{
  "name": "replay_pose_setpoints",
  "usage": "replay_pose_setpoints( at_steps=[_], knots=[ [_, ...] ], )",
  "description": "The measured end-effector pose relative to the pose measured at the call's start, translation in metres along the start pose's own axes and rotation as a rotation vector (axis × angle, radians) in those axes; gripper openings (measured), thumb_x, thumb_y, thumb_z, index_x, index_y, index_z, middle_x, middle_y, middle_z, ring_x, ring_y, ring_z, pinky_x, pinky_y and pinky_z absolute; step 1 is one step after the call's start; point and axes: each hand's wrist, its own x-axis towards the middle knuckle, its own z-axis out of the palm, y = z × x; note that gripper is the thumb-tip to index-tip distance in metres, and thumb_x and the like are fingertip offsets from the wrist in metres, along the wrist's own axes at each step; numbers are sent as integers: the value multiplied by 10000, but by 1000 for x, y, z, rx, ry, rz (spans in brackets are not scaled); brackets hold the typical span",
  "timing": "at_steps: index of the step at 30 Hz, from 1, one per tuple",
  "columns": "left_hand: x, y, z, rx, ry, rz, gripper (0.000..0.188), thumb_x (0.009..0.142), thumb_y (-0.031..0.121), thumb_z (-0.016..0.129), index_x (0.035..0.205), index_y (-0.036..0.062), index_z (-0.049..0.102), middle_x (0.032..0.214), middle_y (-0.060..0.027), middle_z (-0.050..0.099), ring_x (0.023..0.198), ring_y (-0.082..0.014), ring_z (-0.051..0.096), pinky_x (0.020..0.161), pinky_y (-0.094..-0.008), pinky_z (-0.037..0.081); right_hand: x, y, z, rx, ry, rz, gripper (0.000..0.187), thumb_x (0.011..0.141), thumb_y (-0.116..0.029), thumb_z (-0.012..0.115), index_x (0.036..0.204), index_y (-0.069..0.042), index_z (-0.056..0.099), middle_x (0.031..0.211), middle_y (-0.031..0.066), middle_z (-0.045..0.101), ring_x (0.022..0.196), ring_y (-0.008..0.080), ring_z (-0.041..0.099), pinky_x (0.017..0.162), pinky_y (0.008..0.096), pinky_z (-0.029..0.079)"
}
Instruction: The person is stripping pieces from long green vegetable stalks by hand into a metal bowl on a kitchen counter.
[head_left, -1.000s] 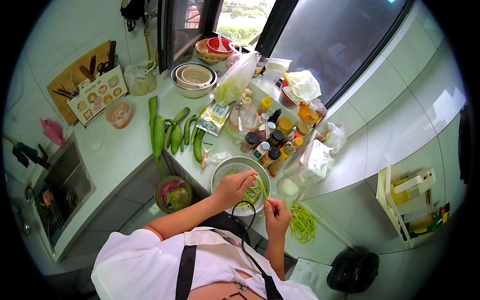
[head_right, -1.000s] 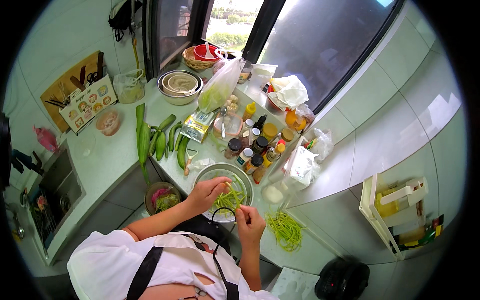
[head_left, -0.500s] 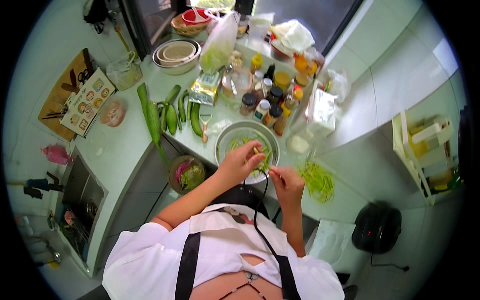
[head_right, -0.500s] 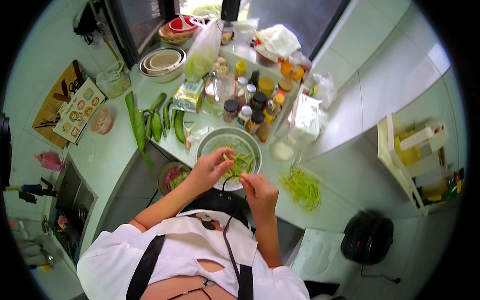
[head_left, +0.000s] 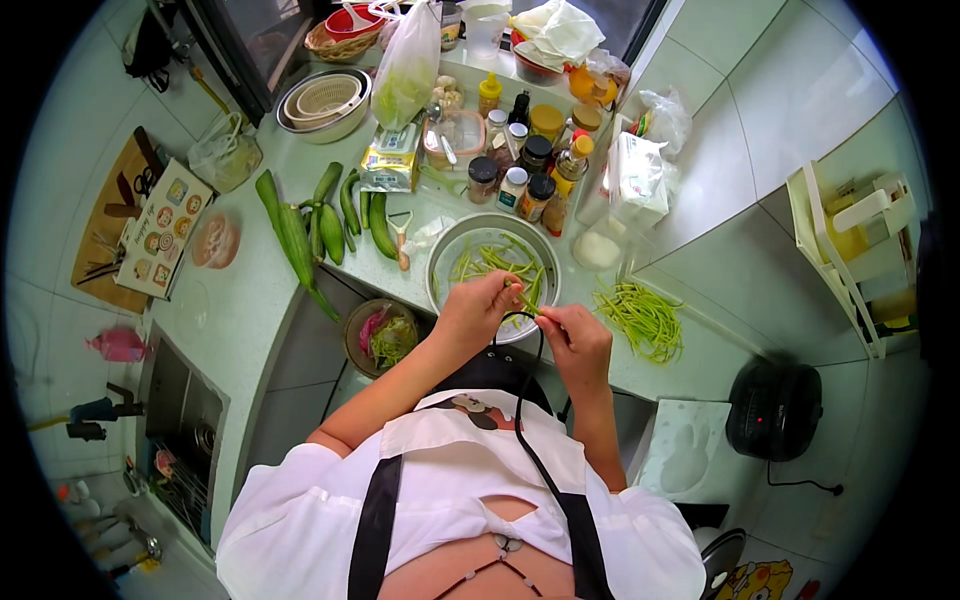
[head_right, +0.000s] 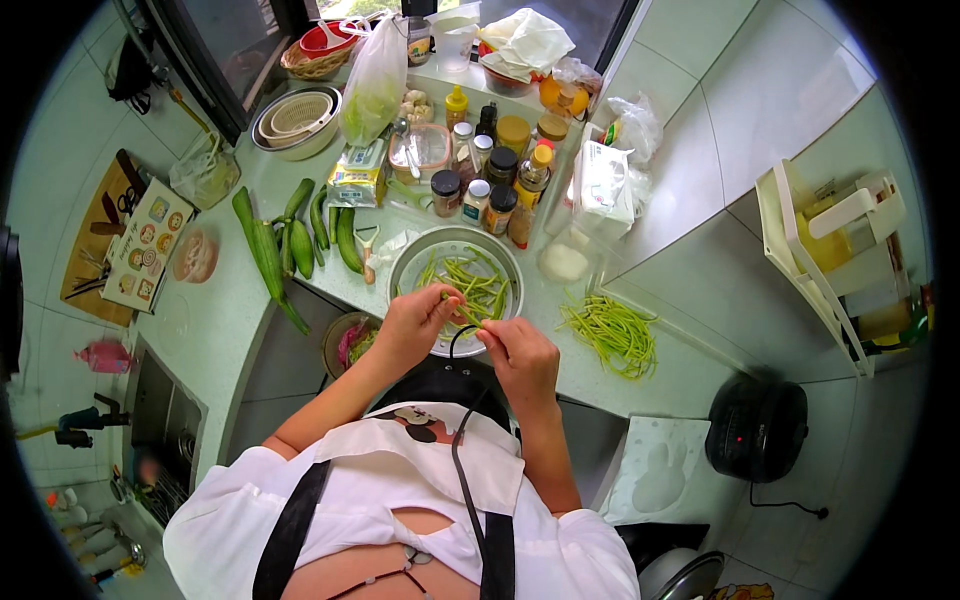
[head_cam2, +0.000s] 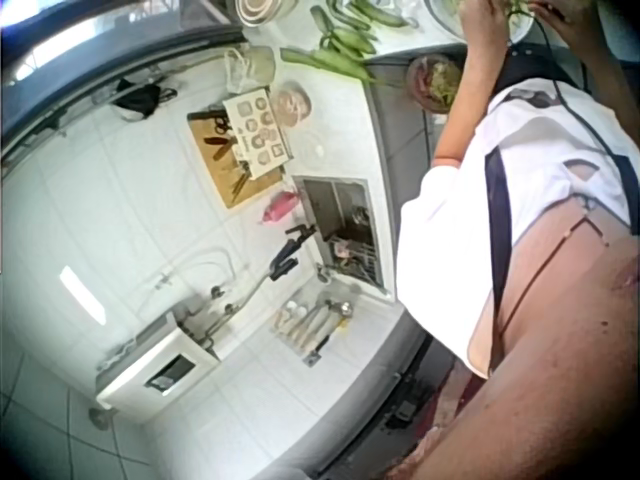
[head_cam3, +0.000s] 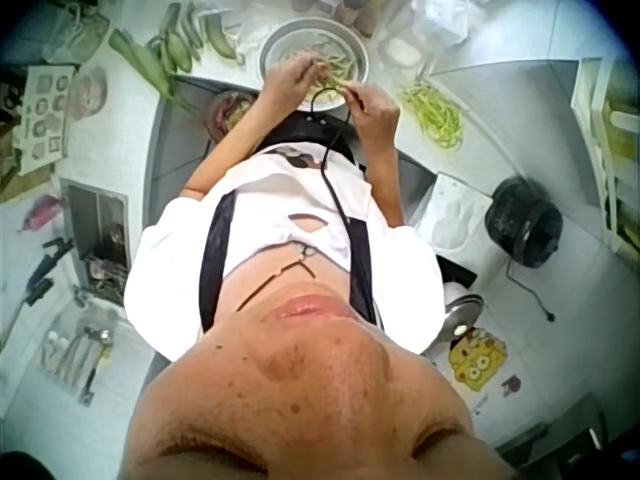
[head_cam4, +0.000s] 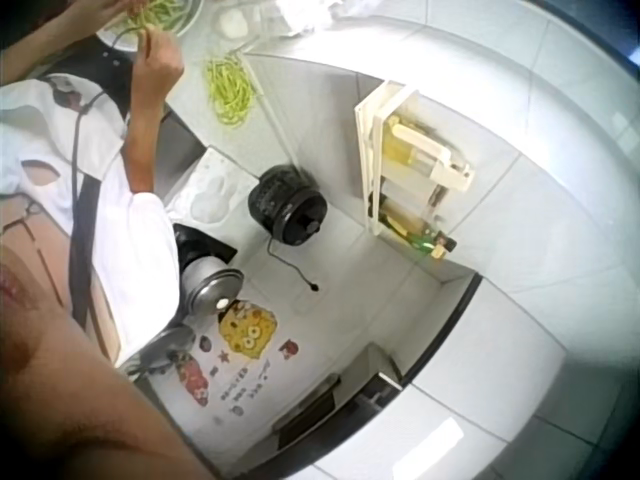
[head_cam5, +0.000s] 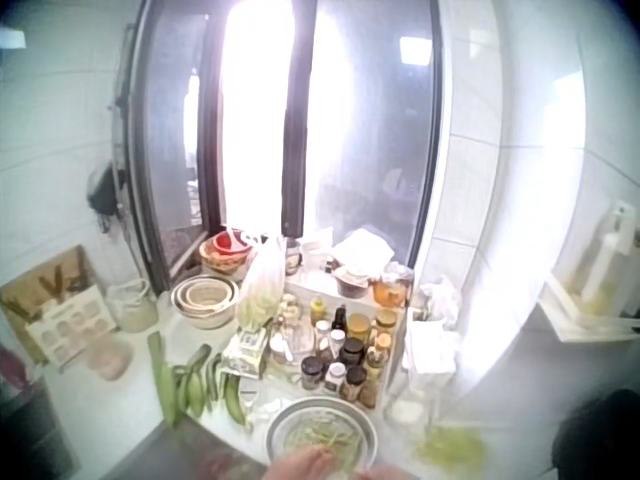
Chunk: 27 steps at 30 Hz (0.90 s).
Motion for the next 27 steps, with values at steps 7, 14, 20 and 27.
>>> replay_pose_setpoints(
  at_steps=[7, 14, 20, 27],
  knots=[
    [4, 1, -8, -145, -73, -119, 153, 922, 95, 517, 992, -22, 587, 751, -92, 644, 657, -139, 644, 611, -243, 501, 2, 2, 8, 93, -2, 119, 115, 825, -128, 647, 890, -38, 615, 760, 117, 619, 643, 277, 604, 583, 346, 478],
    [-2, -16, -5, 239, -6, 50, 135, 910, 121, 527, 956, 8, 585, 732, -99, 633, 659, -201, 640, 586, -297, 495, 3, -5, 9, 77, -11, 191, 109, 840, -119, 630, 895, -28, 606, 778, 133, 623, 646, 270, 614, 585, 335, 482],
    [-8, -19, -2, 575, -65, 125, 173, 866, 207, 570, 807, 46, 545, 708, -137, 600, 658, -334, 594, 567, -424, 460, 5, -5, 11, -4, 71, 98, 105, 844, -121, 623, 885, -25, 608, 758, 132, 621, 634, 265, 610, 572, 329, 474],
    [-23, -30, -12, 619, -134, 178, 137, 867, 202, 558, 845, 67, 559, 730, -128, 584, 683, -333, 600, 571, -417, 464, 11, -1, 20, 112, 25, 181, 104, 837, -116, 625, 887, -25, 622, 722, 129, 617, 612, 229, 597, 572, 311, 466]
  ],
)
